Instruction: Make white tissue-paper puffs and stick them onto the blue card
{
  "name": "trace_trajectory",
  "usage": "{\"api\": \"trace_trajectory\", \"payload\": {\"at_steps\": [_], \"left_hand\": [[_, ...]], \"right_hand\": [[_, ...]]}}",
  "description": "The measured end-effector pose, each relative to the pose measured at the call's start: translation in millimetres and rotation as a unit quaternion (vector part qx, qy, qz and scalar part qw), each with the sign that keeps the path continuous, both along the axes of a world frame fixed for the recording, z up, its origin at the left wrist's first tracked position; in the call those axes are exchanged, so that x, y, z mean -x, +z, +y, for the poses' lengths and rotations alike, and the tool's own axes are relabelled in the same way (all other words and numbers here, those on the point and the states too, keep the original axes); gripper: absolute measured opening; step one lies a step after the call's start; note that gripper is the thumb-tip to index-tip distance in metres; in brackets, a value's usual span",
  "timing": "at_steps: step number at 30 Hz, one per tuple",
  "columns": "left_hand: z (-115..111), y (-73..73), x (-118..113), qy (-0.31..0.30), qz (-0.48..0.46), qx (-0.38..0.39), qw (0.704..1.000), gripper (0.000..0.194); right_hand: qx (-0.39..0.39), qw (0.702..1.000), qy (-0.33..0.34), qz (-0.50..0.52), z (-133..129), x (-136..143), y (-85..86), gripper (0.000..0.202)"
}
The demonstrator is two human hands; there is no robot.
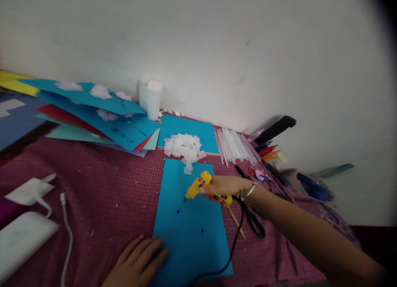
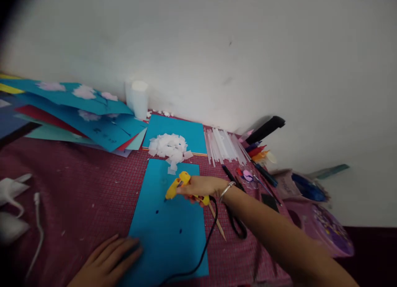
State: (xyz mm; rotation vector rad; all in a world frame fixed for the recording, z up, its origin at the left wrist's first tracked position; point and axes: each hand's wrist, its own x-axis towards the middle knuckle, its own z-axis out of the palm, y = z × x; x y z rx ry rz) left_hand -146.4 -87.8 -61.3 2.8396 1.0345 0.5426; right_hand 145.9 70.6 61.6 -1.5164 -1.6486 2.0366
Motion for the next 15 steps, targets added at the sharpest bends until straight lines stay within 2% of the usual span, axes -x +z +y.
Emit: {"api": "trace_trajectory", "payload": {"at_steps": [1,2,4,5,7,9,13,15], "left_hand": [[-1,6.4,0,0.009,0.008,0.025,1.0,0.066],[-2,12.2,-1,0.023,0.014,0.053,0.998,0.072],[-6,20.5,-5,0.047,0.023,0.1,0.994,0.078],[-8,22.9,-7,0.058,0.023,0.116,0.991,0.08],[-10,26.6,-10,0.073,0.015,0.13,0.989,0.079],[-14,32.9,-15,0.086,0.011,0.132,0.987,0.074],[-38,63.8,-34,0.132,-0.035,0.14,0.981,0.05],[-57,82.7,-53,0.155,-0.114,0.201,0.961,0.041]], "right_hand": [[0.042,0.998,-0.014,0.033,-10,-4,-1.7,0.039],[0.028,0.99,-0.1,0.097,-23,-8,-4.9,0.049],[0.021,0.976,-0.152,0.157,-55,-13,-15.1,0.056],[0.034,0.95,-0.204,0.233,-72,-13,-21.2,0.056],[0.074,0.912,-0.225,0.336,-103,-8,-32.5,0.057],[0.087,0.896,-0.21,0.382,-126,3,-38.9,0.058],[-0.015,0.889,-0.254,0.38,-158,29,-34.6,0.058],[-0.093,0.885,-0.278,0.362,-171,39,-31.6,0.057]]}}
